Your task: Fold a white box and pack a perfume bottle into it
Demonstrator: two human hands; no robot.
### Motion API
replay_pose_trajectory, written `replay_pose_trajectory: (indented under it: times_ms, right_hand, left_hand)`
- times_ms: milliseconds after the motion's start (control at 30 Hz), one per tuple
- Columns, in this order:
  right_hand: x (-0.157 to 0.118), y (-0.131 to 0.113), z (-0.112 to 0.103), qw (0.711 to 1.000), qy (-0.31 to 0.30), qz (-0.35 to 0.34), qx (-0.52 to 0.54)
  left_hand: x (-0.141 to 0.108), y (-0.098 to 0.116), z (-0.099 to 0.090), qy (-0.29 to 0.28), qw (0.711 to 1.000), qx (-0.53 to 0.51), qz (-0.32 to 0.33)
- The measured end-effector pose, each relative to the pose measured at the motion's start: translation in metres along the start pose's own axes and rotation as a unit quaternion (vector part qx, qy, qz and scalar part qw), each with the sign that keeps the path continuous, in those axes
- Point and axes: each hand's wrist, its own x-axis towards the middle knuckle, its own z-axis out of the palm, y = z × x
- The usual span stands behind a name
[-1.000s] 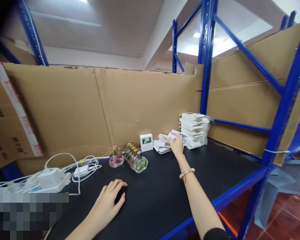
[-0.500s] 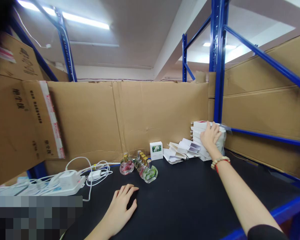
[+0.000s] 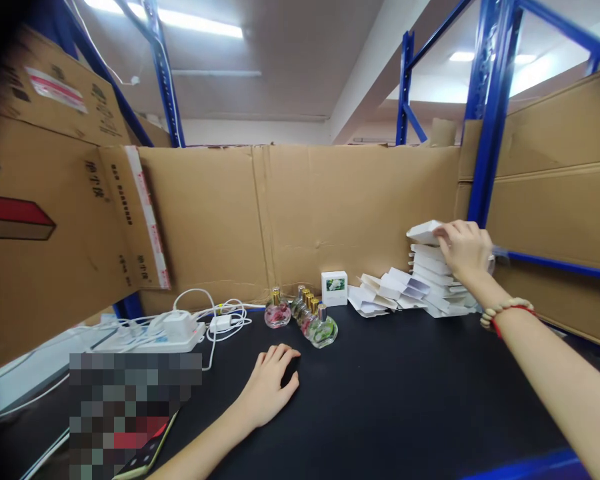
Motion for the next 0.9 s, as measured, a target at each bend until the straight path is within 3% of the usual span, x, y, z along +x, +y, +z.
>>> replay_pose_trajectory:
  times_ms: [33, 100, 167, 233, 300, 333, 400, 433, 533, 700, 900]
  right_hand:
    - [0.004, -0.019, -0.004, 0.998, 0.049, -0.028, -0.026]
    - [0.008, -0.064, -0.01, 0.975, 0.153, -0.161, -0.028]
    - [0.004, -0.113, -0.014, 0.957, 0.194, -0.217, 0.001]
    - [-0.008, -0.162, -0.017, 0.923, 0.207, -0.321, 0.054]
    - [-0.026, -0.205, -0.021, 0.888, 0.166, -0.413, 0.113]
    - [-0.035, -0.224, -0.021, 0.859, 0.152, -0.468, 0.142]
    - [-0.051, -0.251, -0.019, 0.849, 0.158, -0.458, 0.213]
    - [-0.057, -0.26, -0.015, 0.848, 0.141, -0.451, 0.238]
    - [-0.07, -0.271, 0.002, 0.84, 0.136, -0.417, 0.32]
    - [-0.088, -0.268, 0.023, 0.838, 0.061, -0.377, 0.39]
    - [-0.1, -0.262, 0.016, 0.845, 0.027, -0.386, 0.369]
  left_hand:
    - [0.0, 0.0, 0.0, -0.002, 1.0, -0.013, -0.001]
    - [0.001, -0.001, 0.0, 0.007, 0.997, -0.077, -0.01]
    - [0.002, -0.005, 0.001, 0.058, 0.974, -0.216, -0.021]
    - [0.003, -0.011, -0.001, 0.158, 0.899, -0.408, 0.008]
    - [0.004, -0.017, -0.007, 0.239, 0.785, -0.567, 0.074]
    - [0.004, -0.02, -0.012, 0.252, 0.734, -0.623, 0.1]
    - [0.004, -0.025, -0.022, 0.277, 0.664, -0.687, 0.106]
    - [0.003, -0.026, -0.027, 0.295, 0.642, -0.701, 0.099]
    - [0.003, -0.029, -0.035, 0.327, 0.616, -0.711, 0.093]
    - [0.0, -0.025, -0.032, 0.318, 0.609, -0.717, 0.118]
    - [0.0, -0.018, -0.027, 0.285, 0.609, -0.74, 0.008]
